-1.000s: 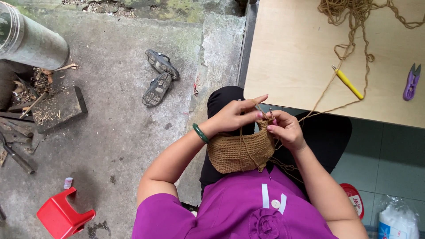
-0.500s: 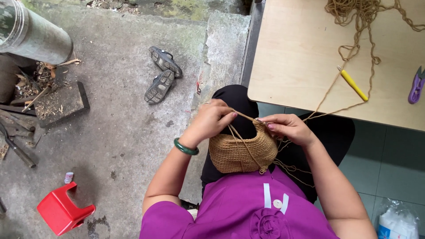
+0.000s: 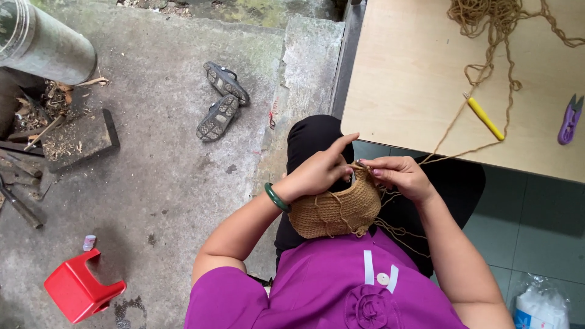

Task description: A person is crocheting a brown strap for a bag using a crochet hook and yarn.

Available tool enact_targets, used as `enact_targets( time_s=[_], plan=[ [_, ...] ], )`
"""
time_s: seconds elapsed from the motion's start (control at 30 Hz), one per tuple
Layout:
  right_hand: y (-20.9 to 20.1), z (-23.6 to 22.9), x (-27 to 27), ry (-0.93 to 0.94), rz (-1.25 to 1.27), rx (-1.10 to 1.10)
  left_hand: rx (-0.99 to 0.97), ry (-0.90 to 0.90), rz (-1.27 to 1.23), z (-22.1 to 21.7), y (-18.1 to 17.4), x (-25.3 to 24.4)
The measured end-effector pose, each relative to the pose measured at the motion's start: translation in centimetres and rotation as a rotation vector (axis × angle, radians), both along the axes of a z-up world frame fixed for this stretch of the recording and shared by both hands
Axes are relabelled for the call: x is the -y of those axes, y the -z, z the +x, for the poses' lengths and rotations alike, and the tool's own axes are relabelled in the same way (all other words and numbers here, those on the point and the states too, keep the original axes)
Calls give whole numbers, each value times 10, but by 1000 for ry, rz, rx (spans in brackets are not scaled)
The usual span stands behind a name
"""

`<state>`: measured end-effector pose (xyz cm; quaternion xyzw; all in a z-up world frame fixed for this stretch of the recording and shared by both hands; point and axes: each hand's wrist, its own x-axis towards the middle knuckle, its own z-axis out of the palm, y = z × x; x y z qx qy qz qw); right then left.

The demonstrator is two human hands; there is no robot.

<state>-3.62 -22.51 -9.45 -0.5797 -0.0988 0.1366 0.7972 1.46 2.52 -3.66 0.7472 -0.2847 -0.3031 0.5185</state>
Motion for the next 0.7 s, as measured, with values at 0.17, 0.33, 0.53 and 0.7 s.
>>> enact_targets(
  time_s=[0.17, 0.33, 0.53, 0.7],
  plan=[
    [30, -3, 5, 56, 65, -8, -358, -49, -437, -1, -2, -8],
    [49, -7, 0, 102, 123, -1, 813, -95, 80, -5, 11, -8],
    [34, -6, -14, 162, 218, -25, 507, -113, -267, -4, 10, 4],
    [34, -9, -13, 177, 235, -20, 313, -56, -292, -3, 8, 3]
  ],
)
